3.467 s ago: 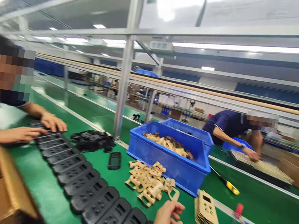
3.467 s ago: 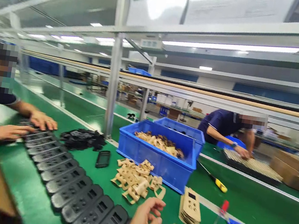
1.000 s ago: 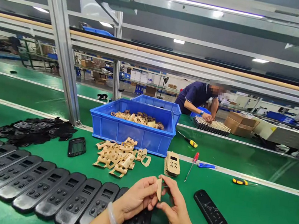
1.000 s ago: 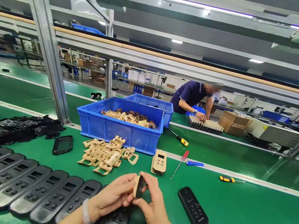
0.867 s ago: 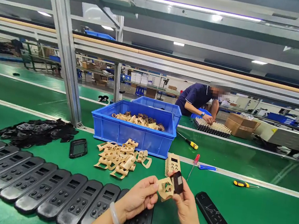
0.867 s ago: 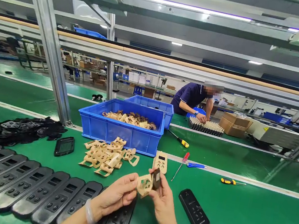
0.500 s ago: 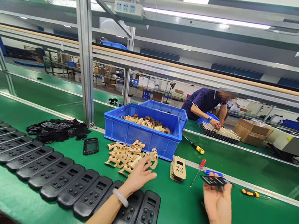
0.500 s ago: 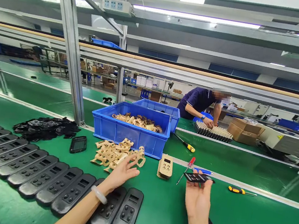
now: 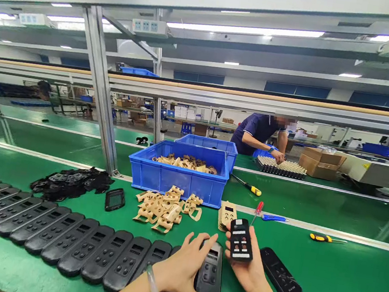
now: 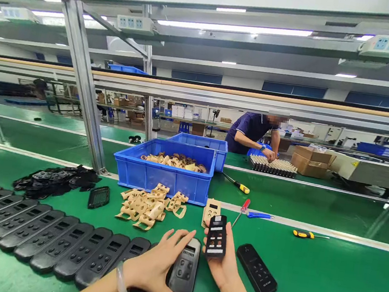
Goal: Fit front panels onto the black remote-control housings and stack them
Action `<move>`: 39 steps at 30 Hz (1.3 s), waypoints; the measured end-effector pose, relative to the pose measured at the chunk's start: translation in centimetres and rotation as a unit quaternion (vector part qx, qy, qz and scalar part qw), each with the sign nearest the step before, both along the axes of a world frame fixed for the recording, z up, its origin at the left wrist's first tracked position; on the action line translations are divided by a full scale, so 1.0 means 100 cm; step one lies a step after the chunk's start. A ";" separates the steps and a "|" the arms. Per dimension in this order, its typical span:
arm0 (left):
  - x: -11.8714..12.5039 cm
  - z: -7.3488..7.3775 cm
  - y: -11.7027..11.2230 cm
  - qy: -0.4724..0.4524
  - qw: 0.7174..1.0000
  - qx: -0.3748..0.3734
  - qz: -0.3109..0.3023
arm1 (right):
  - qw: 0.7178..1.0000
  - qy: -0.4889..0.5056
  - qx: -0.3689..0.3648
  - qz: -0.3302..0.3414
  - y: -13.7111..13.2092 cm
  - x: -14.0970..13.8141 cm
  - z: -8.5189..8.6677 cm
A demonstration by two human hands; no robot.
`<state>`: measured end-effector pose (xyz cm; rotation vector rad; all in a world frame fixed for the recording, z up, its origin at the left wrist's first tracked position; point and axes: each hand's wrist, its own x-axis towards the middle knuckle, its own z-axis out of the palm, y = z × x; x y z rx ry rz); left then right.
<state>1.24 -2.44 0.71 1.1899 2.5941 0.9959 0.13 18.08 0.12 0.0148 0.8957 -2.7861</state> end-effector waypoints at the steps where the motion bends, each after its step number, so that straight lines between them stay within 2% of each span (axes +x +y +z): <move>1: -0.002 0.001 0.005 -0.011 1.000 0.024 0.014 | 1.000 0.007 -0.011 0.013 -0.001 0.002 0.001; 4: -0.008 0.004 0.017 -0.050 0.991 0.120 0.044 | 0.999 0.026 -0.019 -0.007 -0.001 0.004 0.005; 7: -0.009 0.001 0.024 -0.124 0.963 0.238 0.024 | 0.998 0.031 -0.017 -0.047 -0.001 0.006 0.008; 9: -0.009 -0.002 0.027 -0.248 0.905 0.346 0.010 | 0.998 0.024 -0.015 -0.063 -0.003 0.007 0.007; 12: -0.006 -0.004 0.029 -0.384 0.782 0.488 0.059 | 0.998 0.018 0.008 -0.066 -0.009 0.010 0.004; 13: -0.005 -0.004 0.029 -0.399 0.756 0.513 0.080 | 0.998 0.018 0.019 -0.063 -0.011 0.011 0.003; 15: -0.004 -0.001 0.028 -0.422 0.729 0.529 0.101 | 0.997 0.014 0.042 -0.055 -0.014 0.013 0.001; 20: -0.005 0.002 0.025 -0.468 0.693 0.531 0.138 | 0.996 -0.019 0.085 -0.024 -0.017 0.017 -0.004; 23: -0.006 0.000 0.025 -0.481 0.680 0.533 0.148 | 0.995 -0.025 0.087 -0.036 -0.016 0.017 -0.006; 27: -0.004 0.002 0.026 -0.498 0.669 0.534 0.143 | 0.994 -0.015 0.098 -0.055 -0.012 0.015 -0.004; 34: -0.004 -0.002 0.025 -0.504 0.637 0.576 0.095 | 0.980 -0.017 0.190 -0.058 -0.012 0.017 0.004; 39: -0.005 -0.002 0.025 -0.520 0.625 0.571 0.113 | 0.978 -0.011 0.198 -0.058 -0.016 0.021 0.012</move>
